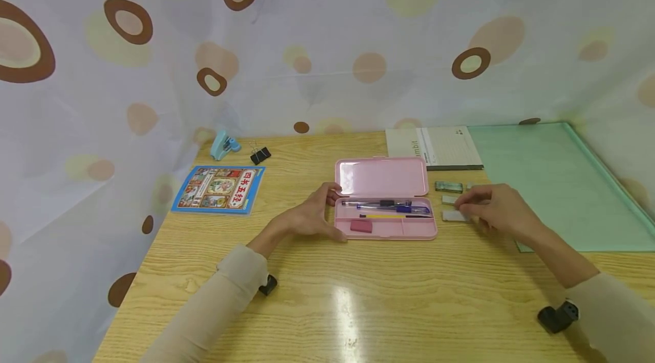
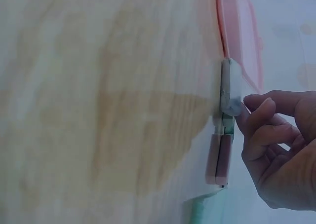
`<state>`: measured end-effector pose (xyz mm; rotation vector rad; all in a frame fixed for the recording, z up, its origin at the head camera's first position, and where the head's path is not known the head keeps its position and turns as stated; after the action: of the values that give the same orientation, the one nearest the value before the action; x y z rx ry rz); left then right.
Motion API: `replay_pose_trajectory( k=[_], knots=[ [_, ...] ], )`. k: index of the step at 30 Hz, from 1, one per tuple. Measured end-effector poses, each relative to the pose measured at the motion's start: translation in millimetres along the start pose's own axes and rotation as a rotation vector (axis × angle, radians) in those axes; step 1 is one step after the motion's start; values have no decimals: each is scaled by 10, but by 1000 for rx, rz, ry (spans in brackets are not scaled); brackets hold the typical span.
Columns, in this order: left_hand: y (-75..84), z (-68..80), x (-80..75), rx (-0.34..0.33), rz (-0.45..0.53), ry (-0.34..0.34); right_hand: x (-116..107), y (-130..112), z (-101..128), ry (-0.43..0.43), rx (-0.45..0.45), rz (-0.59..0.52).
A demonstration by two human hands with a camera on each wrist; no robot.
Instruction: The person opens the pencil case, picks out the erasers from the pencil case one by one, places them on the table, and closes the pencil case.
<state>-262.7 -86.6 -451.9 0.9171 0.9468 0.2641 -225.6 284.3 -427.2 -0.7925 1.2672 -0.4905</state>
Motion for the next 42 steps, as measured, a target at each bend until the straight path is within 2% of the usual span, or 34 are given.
replay_pose_trajectory(
  k=[4,8,14,22,27,31,35,38,42],
  knots=[
    [2,10,-4,-4,-3,-1,-41,-38,-34,11,2,-13],
    [5,23,-7,-5,5,2,25,-118,-103,-30,-9,-72],
    [18,32,-4,2,12,3,320,-368,-199,-155,-74,-233],
    [27,19,4,6,7,5,786,-701,-268,-299,-159,-302],
    [22,13,11,5,-3,5,989,-851,-269,-333,-221,-255],
    [26,20,4,10,1,6,1062,-966,-278,-309,-262,-174],
    [19,21,-4,11,-8,6,1120,-1077,-282,-323,-312,-146],
    [11,16,-6,12,-10,5,1173,-1114,-286,-364,-321,-159],
    [8,13,-2,9,-2,2,1227,-1099,-306,-374,-297,-152]
  ],
)
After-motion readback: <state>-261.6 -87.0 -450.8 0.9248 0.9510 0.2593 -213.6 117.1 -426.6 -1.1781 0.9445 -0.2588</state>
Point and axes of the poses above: each hand's wrist, its own z-axis away from the middle knuckle, its own x-axis out of the palm, y = z × x, the point moved 6 cm from there along -z, towards the middle knuckle, and after that the axes turned 4 degrees about -x, right-handed, at the moved point
